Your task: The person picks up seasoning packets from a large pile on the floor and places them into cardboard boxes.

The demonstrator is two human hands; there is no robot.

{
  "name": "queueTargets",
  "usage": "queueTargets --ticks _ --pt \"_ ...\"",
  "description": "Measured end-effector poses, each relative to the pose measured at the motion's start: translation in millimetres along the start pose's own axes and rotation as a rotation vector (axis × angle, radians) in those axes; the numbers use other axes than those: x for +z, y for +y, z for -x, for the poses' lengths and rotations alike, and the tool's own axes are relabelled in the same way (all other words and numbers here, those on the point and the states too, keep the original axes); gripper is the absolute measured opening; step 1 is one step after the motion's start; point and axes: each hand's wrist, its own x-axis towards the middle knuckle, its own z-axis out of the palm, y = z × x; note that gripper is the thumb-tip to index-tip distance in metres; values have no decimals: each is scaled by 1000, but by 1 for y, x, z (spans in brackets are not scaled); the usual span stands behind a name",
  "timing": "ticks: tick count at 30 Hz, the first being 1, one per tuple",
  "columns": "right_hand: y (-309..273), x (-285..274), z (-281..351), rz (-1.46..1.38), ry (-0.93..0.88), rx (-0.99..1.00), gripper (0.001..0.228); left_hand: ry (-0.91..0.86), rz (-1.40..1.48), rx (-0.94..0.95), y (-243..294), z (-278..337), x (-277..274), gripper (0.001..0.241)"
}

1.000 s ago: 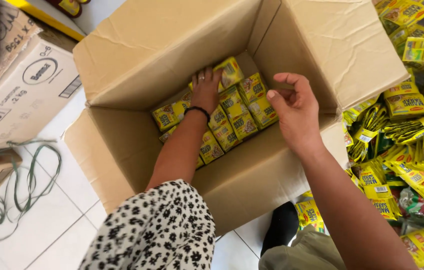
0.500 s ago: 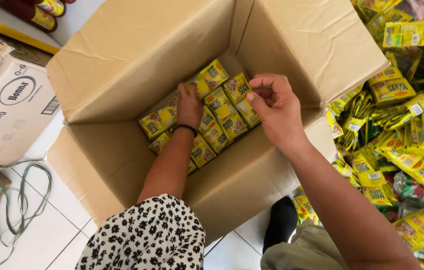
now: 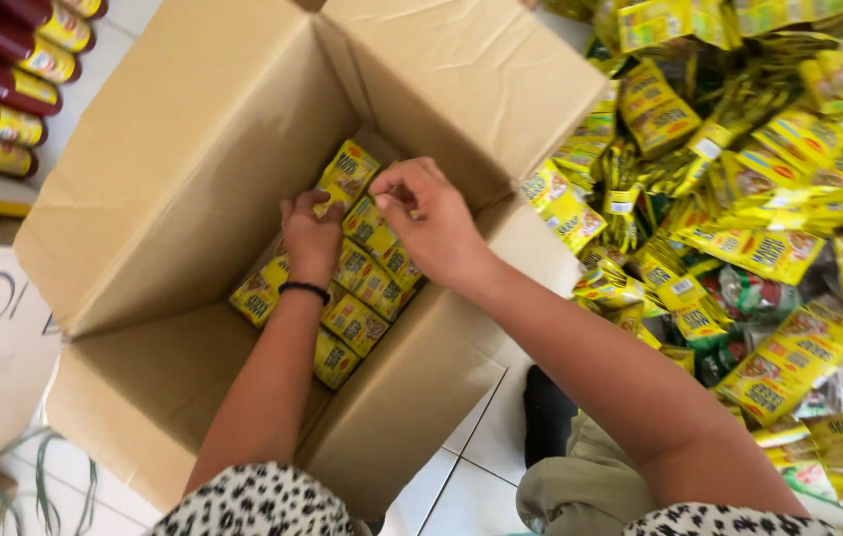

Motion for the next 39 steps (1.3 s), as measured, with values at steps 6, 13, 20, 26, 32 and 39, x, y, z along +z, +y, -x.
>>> queueTargets --ticks 6,13,20,26,32,39 --pt "-5 -16 6 -577 212 -32 13 2 844 35 184 63 -26 18" --pt "47 -119 31 -562 331 -25 14 -146 515 503 277 148 9 8" --pt "190 -166 71 -167 423 369 19 -303 389 463 233 194 127 9" --pt "227 -171 88 668 208 333 58 -480 307 309 186 197 182 51" --pt "230 -165 86 997 -22 500 87 -1011 788 -493 209 161 146 92" --pt "184 -174 102 528 58 740 95 -985 813 -564 175 137 161 92"
